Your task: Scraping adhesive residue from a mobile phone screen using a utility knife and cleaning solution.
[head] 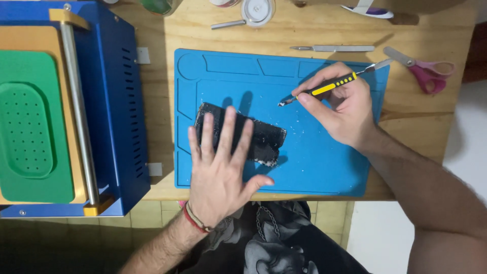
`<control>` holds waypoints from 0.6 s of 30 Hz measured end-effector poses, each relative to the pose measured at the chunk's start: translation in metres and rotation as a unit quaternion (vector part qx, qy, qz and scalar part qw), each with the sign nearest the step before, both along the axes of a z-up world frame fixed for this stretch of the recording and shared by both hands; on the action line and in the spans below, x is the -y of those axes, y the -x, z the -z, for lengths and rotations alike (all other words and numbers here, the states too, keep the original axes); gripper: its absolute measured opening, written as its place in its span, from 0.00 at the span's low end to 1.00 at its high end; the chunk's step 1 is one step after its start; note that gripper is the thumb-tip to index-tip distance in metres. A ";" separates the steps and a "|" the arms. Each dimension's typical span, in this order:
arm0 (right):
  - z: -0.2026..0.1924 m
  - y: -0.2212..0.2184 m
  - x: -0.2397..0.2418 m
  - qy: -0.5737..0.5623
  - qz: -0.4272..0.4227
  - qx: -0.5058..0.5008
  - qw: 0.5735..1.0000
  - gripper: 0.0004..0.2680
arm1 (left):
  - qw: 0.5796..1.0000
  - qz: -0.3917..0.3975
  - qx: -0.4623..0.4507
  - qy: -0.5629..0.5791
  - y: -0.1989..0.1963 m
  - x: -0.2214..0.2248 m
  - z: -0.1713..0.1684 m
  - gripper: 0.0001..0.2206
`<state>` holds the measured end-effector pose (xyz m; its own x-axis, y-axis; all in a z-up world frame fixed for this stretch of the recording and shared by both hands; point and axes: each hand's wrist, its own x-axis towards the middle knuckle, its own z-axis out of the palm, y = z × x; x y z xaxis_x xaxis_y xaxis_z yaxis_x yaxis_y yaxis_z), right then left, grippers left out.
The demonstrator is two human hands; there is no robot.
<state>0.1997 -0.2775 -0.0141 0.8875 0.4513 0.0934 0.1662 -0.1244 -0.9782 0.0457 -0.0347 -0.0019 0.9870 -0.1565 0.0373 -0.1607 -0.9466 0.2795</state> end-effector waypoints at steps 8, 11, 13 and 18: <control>-0.004 -0.002 0.000 0.002 -0.011 0.002 1.000 0.07 | 0.985 0.124 0.028 0.119 0.000 -0.009 -0.008 0.37; -0.005 -0.002 0.000 -0.002 -0.013 0.004 1.000 0.07 | 0.982 0.142 0.059 0.109 -0.005 -0.004 -0.004 0.38; -0.005 -0.001 0.000 0.000 -0.012 0.007 1.000 0.07 | 0.985 0.131 0.056 0.094 -0.012 0.004 -0.001 0.39; -0.007 -0.001 -0.001 0.004 -0.008 0.007 1.000 0.07 | 0.988 0.113 0.052 0.089 -0.029 0.016 0.003 0.42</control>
